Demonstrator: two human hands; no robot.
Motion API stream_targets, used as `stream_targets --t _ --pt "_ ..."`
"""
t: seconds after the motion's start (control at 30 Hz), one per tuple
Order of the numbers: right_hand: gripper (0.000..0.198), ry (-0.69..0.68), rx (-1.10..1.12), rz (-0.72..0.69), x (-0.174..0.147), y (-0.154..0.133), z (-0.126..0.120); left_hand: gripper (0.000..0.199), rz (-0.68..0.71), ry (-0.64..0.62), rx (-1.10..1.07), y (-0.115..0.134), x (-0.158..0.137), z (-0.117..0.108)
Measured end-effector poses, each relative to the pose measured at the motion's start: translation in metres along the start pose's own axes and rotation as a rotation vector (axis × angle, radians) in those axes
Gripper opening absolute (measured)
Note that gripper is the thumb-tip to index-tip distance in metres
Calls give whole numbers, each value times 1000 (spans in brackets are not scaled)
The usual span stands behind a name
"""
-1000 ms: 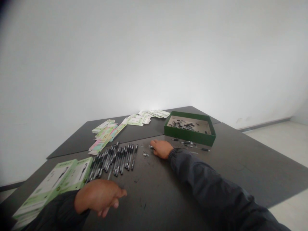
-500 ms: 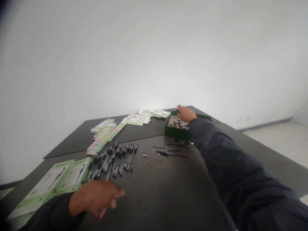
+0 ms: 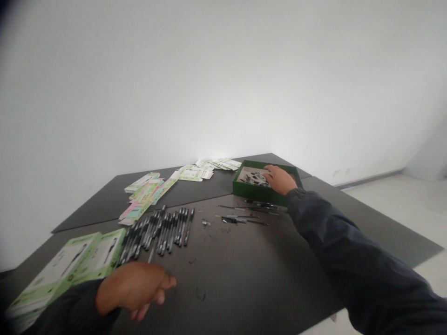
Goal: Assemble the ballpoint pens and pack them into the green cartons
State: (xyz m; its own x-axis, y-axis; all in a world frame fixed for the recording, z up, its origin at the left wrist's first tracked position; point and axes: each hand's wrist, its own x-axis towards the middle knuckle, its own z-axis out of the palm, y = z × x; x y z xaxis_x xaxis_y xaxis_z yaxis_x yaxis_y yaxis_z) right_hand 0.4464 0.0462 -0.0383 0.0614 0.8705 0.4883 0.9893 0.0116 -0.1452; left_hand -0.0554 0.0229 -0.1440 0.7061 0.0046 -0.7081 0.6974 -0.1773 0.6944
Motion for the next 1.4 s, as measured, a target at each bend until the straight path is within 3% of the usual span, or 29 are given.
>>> stream_targets --t 0.07,0.17,0.27,0.37,0.43,0.53,0.63,0.97,1.17,1.23,1.4 --pt "36 52 -8 -31 -26 -10 -8 63 -7 -16 -13 0 0 -1" --pt "32 -21 -81 -23 -70 -12 -6 54 -86 -76 -26 0 6 -6" --pt "33 -137 -139 60 -107 3 11 51 -185 -146 19 -1 17 -11" --pt "38 -209 -25 86 -123 20 32 53 -161 -195 6 -5 22 -13" --pt "47 -219 73 51 -124 21 43 53 -82 -211 -26 -7 20 -11" --pt "58 -233 131 -66 -118 9 54 59 7 -112 -39 -6 11 -5" --pt "64 -233 118 -138 -110 -9 60 60 -2 -29 -8 0 4 2" --pt "70 -316 85 -223 -74 -53 73 59 4 50 -20 9 -2 8" --pt "91 -424 123 -304 -65 -85 80 52 -4 65 60 24 -8 11" --pt "85 -437 119 -293 -66 -96 80 51 -48 54 92 28 -8 9" --pt "43 -402 85 -247 -67 -110 76 52 -59 -40 65 27 -4 2"
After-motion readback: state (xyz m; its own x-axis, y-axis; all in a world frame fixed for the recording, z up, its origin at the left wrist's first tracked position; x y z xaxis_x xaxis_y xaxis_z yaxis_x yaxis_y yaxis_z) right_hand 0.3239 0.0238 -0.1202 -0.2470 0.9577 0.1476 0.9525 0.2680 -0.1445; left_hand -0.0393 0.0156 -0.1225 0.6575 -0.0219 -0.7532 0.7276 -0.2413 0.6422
